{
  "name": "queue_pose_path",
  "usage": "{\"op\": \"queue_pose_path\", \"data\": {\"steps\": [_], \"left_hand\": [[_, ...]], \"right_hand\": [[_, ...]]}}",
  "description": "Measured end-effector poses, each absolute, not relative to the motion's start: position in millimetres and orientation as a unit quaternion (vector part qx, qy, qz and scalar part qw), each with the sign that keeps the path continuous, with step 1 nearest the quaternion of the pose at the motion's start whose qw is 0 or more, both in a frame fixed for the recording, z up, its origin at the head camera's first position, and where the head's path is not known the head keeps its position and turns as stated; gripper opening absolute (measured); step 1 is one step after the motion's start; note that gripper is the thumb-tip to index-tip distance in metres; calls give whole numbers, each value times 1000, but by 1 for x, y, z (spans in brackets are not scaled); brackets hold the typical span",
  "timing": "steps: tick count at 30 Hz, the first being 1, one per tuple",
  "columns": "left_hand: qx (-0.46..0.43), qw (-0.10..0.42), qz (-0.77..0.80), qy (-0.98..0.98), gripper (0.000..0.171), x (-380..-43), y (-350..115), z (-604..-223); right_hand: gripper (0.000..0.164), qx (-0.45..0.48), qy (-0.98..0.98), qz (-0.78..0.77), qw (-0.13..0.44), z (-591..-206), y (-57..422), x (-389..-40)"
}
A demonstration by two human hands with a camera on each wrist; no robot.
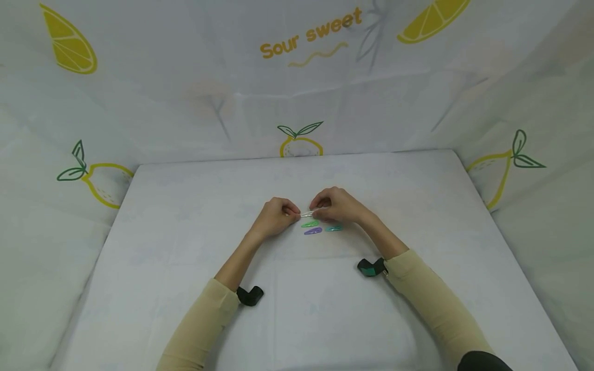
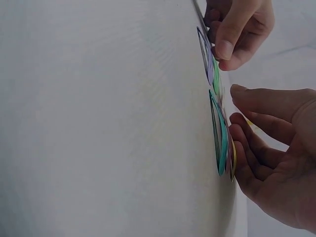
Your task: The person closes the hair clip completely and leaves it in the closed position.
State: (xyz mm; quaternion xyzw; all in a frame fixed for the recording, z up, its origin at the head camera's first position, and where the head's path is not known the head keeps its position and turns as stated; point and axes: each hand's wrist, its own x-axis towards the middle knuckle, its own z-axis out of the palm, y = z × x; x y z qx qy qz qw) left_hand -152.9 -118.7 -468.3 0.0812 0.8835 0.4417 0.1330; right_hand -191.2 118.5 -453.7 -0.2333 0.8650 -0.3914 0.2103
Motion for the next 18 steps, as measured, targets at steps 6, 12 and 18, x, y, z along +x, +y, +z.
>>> {"op": "queue_pose_path", "data": {"steps": [6, 12, 18], "left_hand": [[84, 130, 441, 884, 9, -153, -119, -469], [90, 127, 441, 884, 10, -154, -119, -469], [95, 123, 442, 884, 12, -155, -118, -469]], "right_hand": [[19, -237, 863, -397, 206, -453, 118, -189], [17, -239, 863, -397, 201, -453, 119, -190], [17, -235, 856, -416, 197, -453, 119, -191]]}}
